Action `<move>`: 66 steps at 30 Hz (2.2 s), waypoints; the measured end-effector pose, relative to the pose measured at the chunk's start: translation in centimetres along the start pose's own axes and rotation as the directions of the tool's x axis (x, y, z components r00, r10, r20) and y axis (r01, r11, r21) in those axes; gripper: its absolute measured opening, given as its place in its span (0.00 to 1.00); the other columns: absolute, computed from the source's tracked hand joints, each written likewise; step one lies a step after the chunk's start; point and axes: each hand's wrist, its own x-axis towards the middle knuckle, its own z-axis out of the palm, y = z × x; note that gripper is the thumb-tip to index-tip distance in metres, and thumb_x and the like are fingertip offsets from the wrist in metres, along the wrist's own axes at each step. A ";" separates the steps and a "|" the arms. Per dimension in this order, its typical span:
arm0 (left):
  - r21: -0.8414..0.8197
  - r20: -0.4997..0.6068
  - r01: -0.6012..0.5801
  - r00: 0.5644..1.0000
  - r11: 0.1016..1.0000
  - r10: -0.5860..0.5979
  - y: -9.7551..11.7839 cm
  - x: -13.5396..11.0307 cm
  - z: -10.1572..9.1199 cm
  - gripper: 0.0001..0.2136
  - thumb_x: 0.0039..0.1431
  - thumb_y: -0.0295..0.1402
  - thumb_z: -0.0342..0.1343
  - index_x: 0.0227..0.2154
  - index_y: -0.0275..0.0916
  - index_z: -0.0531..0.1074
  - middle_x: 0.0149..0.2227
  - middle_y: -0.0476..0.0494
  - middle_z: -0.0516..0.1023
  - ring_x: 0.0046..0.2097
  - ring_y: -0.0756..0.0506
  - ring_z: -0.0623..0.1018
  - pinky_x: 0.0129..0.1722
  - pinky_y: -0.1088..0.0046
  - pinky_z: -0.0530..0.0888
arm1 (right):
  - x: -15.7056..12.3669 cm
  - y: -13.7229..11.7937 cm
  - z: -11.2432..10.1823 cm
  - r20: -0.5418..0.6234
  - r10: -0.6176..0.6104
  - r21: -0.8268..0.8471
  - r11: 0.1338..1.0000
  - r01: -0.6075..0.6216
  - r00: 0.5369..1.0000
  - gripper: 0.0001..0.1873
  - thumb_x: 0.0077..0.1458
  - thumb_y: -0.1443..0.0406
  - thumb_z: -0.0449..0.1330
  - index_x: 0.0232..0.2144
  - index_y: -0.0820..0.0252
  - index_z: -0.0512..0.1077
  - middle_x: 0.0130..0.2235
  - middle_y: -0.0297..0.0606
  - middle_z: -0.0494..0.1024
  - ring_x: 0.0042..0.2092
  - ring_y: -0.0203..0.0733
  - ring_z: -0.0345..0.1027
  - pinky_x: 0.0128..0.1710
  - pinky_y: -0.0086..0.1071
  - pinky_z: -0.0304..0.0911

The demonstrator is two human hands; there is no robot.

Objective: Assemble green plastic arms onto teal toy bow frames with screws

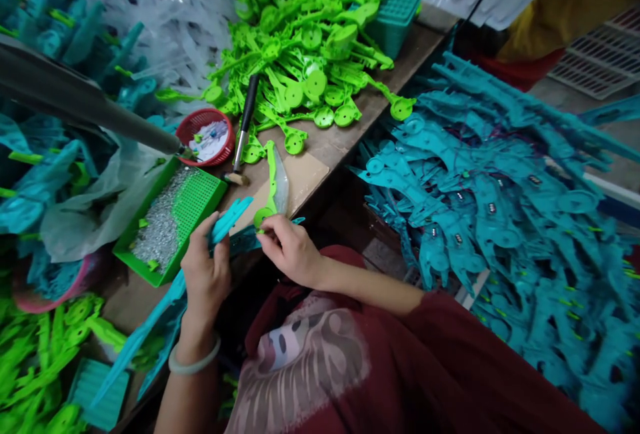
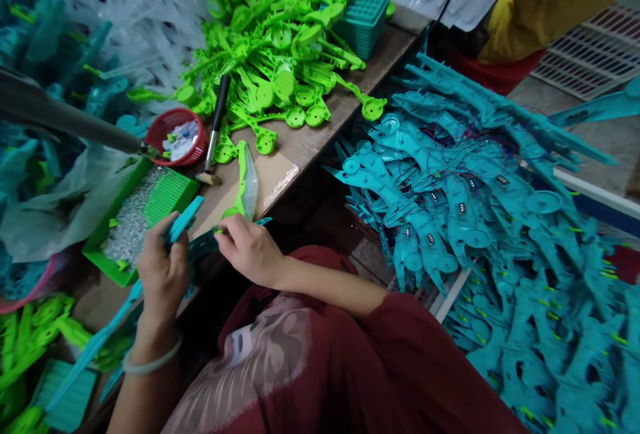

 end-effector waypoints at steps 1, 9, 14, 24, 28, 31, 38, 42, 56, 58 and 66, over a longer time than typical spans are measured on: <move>0.008 -0.004 0.004 1.000 1.000 -0.004 0.0 0.0 -0.1 0.19 0.70 0.38 0.50 0.60 0.39 0.68 0.55 0.35 0.77 0.55 0.39 0.78 0.54 0.62 0.73 | 0.2 -0.1 0.3 0.010 0.030 0.050 0.998 -0.031 0.999 0.06 0.68 0.64 0.51 0.41 0.59 0.66 0.37 0.40 0.76 0.38 0.38 0.73 0.41 0.31 0.70; 0.015 0.008 -0.022 1.000 1.000 0.022 0.0 -0.2 -0.1 0.20 0.69 0.36 0.51 0.61 0.40 0.67 0.56 0.35 0.76 0.57 0.39 0.77 0.55 0.61 0.73 | 1.1 -0.6 1.2 0.042 0.093 0.196 0.976 -0.099 0.995 0.05 0.65 0.65 0.54 0.38 0.59 0.68 0.35 0.37 0.75 0.37 0.37 0.71 0.41 0.30 0.70; 0.003 -0.002 -0.028 1.000 1.000 0.028 0.0 -0.4 -0.1 0.20 0.69 0.35 0.51 0.62 0.42 0.67 0.56 0.37 0.76 0.57 0.40 0.77 0.55 0.63 0.73 | 1.1 -0.5 1.5 0.044 0.120 0.224 0.966 -0.127 0.992 0.04 0.65 0.66 0.55 0.39 0.59 0.69 0.37 0.38 0.77 0.40 0.38 0.73 0.43 0.31 0.70; -0.018 0.017 -0.091 0.996 0.996 0.091 0.4 -0.6 0.0 0.21 0.71 0.32 0.49 0.64 0.47 0.64 0.59 0.41 0.76 0.59 0.43 0.76 0.58 0.66 0.72 | 1.1 -0.9 1.5 0.083 0.192 0.389 0.897 -0.209 0.978 0.06 0.65 0.62 0.56 0.39 0.59 0.69 0.36 0.36 0.78 0.36 0.36 0.76 0.40 0.30 0.72; -0.011 -0.017 -0.131 0.991 0.991 0.131 0.4 -0.9 0.5 0.22 0.71 0.32 0.48 0.66 0.46 0.62 0.59 0.39 0.75 0.58 0.42 0.76 0.57 0.64 0.73 | 1.0 -0.6 1.7 0.123 0.234 0.503 0.823 -0.264 0.964 0.06 0.64 0.62 0.57 0.40 0.59 0.69 0.38 0.37 0.78 0.33 0.34 0.77 0.36 0.29 0.73; -0.025 -0.023 -0.141 0.990 0.990 0.141 0.1 -1.3 0.8 0.22 0.71 0.32 0.48 0.65 0.46 0.63 0.58 0.39 0.75 0.57 0.42 0.77 0.56 0.64 0.73 | 1.0 -0.2 1.8 0.163 0.261 0.579 0.756 -0.306 0.952 0.05 0.64 0.64 0.58 0.42 0.58 0.69 0.41 0.37 0.78 0.33 0.33 0.76 0.37 0.29 0.74; 0.027 -0.115 -0.200 0.973 0.979 0.201 -0.5 -1.7 1.9 0.23 0.70 0.29 0.49 0.66 0.45 0.61 0.57 0.37 0.76 0.58 0.41 0.77 0.57 0.61 0.73 | 1.1 0.2 1.4 0.239 0.241 0.685 0.645 -0.339 0.941 0.06 0.62 0.65 0.58 0.43 0.57 0.69 0.39 0.34 0.77 0.30 0.31 0.74 0.34 0.27 0.73; 0.069 -0.094 -0.217 0.970 0.974 0.223 -0.8 -1.7 2.8 0.25 0.67 0.28 0.53 0.66 0.44 0.60 0.58 0.36 0.76 0.60 0.40 0.75 0.59 0.59 0.73 | 0.8 0.4 1.0 0.175 0.292 0.548 0.765 -0.339 0.940 0.09 0.59 0.65 0.61 0.43 0.58 0.70 0.37 0.33 0.78 0.33 0.34 0.74 0.36 0.29 0.72; 0.130 -0.270 -0.347 0.889 0.929 0.370 -1.1 -1.3 2.7 0.29 0.62 0.16 0.52 0.65 0.42 0.64 0.59 0.37 0.76 0.59 0.43 0.76 0.57 0.67 0.75 | 1.8 0.5 1.3 0.024 0.239 0.424 0.877 -0.226 0.971 0.05 0.60 0.64 0.61 0.35 0.60 0.74 0.36 0.36 0.78 0.37 0.38 0.74 0.41 0.31 0.71; 0.133 -0.261 -0.349 0.891 0.928 0.372 -1.2 -1.0 2.5 0.30 0.62 0.15 0.52 0.65 0.43 0.63 0.60 0.37 0.75 0.60 0.43 0.76 0.57 0.67 0.75 | 2.3 0.5 1.3 0.075 0.240 0.433 0.867 -0.248 0.968 0.06 0.61 0.62 0.61 0.35 0.60 0.73 0.34 0.35 0.78 0.36 0.38 0.74 0.39 0.31 0.71; 0.143 -0.301 -0.360 0.872 0.922 0.387 0.0 -1.0 2.3 0.30 0.62 0.14 0.52 0.64 0.42 0.65 0.61 0.34 0.73 0.61 0.39 0.75 0.58 0.58 0.76 | 1.5 1.6 -3.6 0.011 -0.029 -0.007 1.000 0.029 1.000 0.08 0.61 0.68 0.60 0.44 0.60 0.73 0.46 0.45 0.75 0.47 0.44 0.72 0.49 0.38 0.71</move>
